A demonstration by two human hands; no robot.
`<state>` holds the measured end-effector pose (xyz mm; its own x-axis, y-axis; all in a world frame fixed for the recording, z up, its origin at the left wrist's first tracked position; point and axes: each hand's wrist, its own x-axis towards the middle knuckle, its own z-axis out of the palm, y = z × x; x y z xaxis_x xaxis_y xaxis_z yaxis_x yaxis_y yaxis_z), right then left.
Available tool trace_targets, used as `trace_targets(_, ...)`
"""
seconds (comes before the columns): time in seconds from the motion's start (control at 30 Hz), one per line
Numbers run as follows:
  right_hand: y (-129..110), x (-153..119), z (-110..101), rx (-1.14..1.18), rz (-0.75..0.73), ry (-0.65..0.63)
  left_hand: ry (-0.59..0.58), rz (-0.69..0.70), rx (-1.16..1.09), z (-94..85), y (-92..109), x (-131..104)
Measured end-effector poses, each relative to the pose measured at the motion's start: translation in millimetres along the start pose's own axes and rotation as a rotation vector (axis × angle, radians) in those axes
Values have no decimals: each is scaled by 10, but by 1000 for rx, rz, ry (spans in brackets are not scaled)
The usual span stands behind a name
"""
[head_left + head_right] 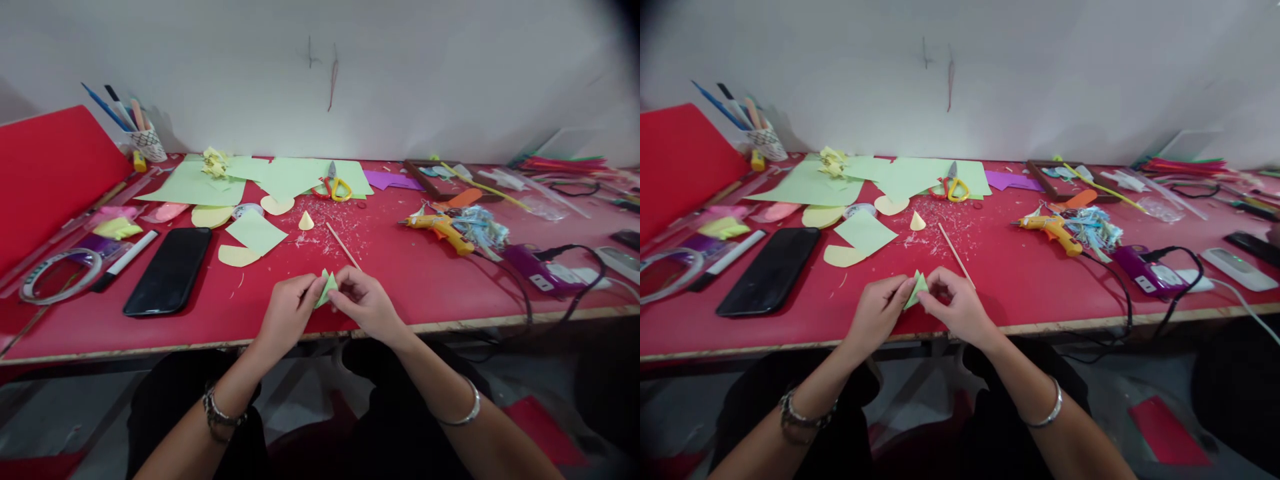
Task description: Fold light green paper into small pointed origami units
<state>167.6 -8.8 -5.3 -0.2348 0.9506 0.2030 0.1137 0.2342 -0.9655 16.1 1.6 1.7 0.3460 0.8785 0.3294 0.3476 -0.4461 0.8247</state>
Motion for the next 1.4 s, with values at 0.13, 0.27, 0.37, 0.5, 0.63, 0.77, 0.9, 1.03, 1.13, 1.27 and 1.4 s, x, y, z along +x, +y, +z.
trace_targets(0.13,-8,8,9,70,70,2,-2,40,30,28,7,-1)
trace_targets(0.27,-11,16,12,72,73,17,-63,30,27,4,14,0)
trace_targets(0.37,4,16,12,75,71,41,-183,11,92,-58,6,14)
trace_targets(0.5,16,14,16,56,56,66,-346,4,155,-143,-29,41)
trace_targets(0.63,9,17,21,63,59,68,-387,-6,145,-176,-34,50)
trace_targets(0.77,-10,35,14,68,111,42,-383,7,160,-179,-24,51)
trace_targets(0.9,-35,42,1,48,161,-78,-398,13,151,-188,-34,55)
trace_targets(1.03,-55,21,0,-23,182,-62,-408,9,141,-197,-36,51)
trace_targets(1.13,-68,-1,10,-48,162,-34,-399,7,154,-195,-28,50)
trace_targets(1.27,-76,-10,13,-24,153,-24,-397,25,169,-200,-28,61)
trace_targets(1.4,-73,17,-10,33,149,-125,-396,24,160,-224,-48,67)
